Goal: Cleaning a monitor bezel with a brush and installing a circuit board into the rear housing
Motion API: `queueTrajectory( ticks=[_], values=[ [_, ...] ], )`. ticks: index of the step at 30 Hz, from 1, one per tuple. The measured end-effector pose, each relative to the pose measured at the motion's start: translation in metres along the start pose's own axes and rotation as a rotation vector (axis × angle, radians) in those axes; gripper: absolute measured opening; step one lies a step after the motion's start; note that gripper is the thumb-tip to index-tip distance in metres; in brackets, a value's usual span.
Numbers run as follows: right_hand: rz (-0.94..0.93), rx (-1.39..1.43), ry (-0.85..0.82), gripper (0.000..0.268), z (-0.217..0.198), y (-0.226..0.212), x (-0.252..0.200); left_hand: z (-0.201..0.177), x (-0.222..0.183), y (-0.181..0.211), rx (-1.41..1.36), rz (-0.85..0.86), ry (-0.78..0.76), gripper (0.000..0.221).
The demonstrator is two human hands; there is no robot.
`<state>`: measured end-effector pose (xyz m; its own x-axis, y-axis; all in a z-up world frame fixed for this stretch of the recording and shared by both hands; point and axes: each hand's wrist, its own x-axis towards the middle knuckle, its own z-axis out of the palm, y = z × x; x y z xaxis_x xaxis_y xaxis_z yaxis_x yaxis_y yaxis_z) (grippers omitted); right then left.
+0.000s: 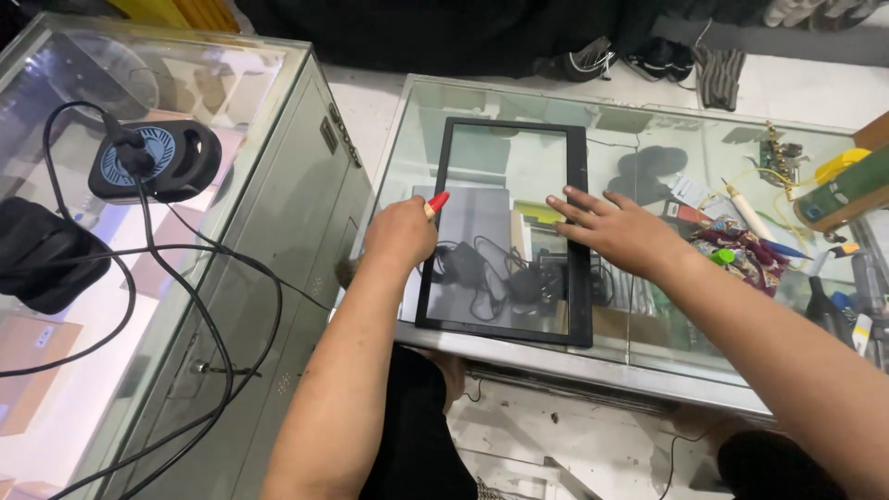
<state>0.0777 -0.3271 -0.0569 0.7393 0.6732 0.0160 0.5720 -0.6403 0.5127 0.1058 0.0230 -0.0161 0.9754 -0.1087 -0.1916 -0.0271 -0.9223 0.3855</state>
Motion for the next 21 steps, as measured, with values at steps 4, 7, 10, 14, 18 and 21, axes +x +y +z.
queueTrajectory(
  ticks=[4, 7, 10, 14, 18, 21],
  values=[
    [-0.16, -0.008, 0.071, 0.032, 0.015, 0.019, 0.012, 0.002, 0.012, -0.011, -0.034, -0.015, -0.02, 0.039],
    [-0.353, 0.103, 0.087, 0.037, 0.011, 0.019, 0.02, -0.024, -0.002, -0.011, -0.114, -0.034, 0.056, 0.037],
    [-0.345, 0.096, 0.18, 0.034, -0.017, 0.0, 0.025, -0.065, -0.035, 0.001, -0.156, -0.097, 0.243, 0.034],
    [-0.11, 0.242, 0.294, 0.042, -0.027, -0.038, 0.032, -0.08, -0.06, 0.016, -0.302, -0.043, 0.447, 0.029],
    [0.072, 0.444, 0.29, 0.044, -0.036, -0.075, 0.039, -0.076, -0.055, 0.015, -0.346, -0.016, 0.544, 0.023],
    [0.137, 0.595, 0.227, 0.044, -0.021, -0.1, 0.031, -0.069, -0.044, 0.004, -0.344, -0.035, 0.534, 0.024]
  ],
)
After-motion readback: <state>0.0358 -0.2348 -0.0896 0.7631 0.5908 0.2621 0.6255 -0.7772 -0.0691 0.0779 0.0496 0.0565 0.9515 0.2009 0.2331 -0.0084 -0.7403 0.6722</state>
